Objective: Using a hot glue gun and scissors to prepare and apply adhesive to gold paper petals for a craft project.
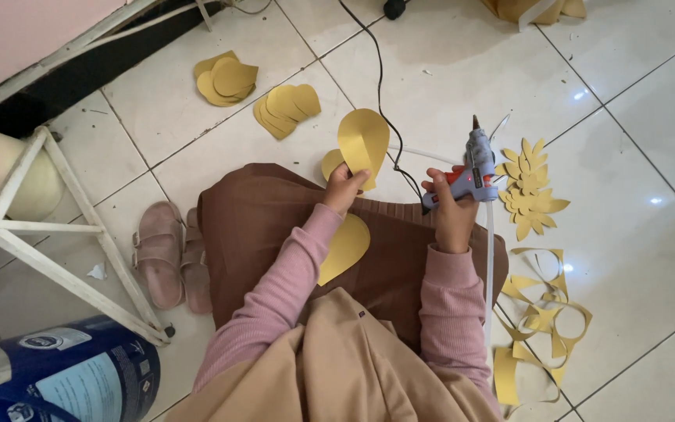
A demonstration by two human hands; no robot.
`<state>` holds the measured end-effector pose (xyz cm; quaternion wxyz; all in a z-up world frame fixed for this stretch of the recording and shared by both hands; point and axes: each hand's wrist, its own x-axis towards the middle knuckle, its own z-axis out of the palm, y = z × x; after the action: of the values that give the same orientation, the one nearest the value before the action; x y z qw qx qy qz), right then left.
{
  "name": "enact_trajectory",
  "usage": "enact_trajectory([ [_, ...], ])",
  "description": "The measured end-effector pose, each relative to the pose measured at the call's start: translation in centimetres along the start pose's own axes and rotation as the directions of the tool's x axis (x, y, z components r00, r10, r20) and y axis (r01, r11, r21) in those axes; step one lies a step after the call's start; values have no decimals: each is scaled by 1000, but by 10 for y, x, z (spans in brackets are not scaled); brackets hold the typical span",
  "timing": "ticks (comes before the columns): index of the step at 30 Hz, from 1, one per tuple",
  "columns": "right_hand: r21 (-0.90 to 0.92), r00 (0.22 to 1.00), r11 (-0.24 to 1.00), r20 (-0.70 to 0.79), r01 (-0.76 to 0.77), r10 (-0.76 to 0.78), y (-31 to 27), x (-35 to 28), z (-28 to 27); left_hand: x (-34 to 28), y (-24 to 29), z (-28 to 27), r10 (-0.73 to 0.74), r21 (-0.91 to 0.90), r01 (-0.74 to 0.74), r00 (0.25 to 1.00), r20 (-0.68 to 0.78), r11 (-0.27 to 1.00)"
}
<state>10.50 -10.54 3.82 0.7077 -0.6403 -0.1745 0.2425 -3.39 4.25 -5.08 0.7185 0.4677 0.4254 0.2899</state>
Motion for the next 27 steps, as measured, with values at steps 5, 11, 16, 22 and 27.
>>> enact_trajectory([
  [5, -4, 1000, 1000, 19, -15, 15, 12, 0, 5, 9, -15, 5, 7, -78, -6, 1000, 3, 997],
  [11, -1, 999, 1000, 40, -26, 26, 10, 0, 4, 17, -19, 0, -67, -16, 67, 996, -53, 998],
  [16, -10, 999, 1000, 48, -23, 24, 0, -5, 5, 36, -46, -23, -318, 144, 351, 925, -208, 925],
  [22, -12, 1000, 1000, 19, -20, 20, -2, -6, 4, -6, -20, -47, 90, 237, -59, 988, -123, 970],
  [27, -52, 1000, 999, 25, -11, 12, -9, -5, 4, -80, 14, -74, -239, 979, -147, 955, 177, 138],
])
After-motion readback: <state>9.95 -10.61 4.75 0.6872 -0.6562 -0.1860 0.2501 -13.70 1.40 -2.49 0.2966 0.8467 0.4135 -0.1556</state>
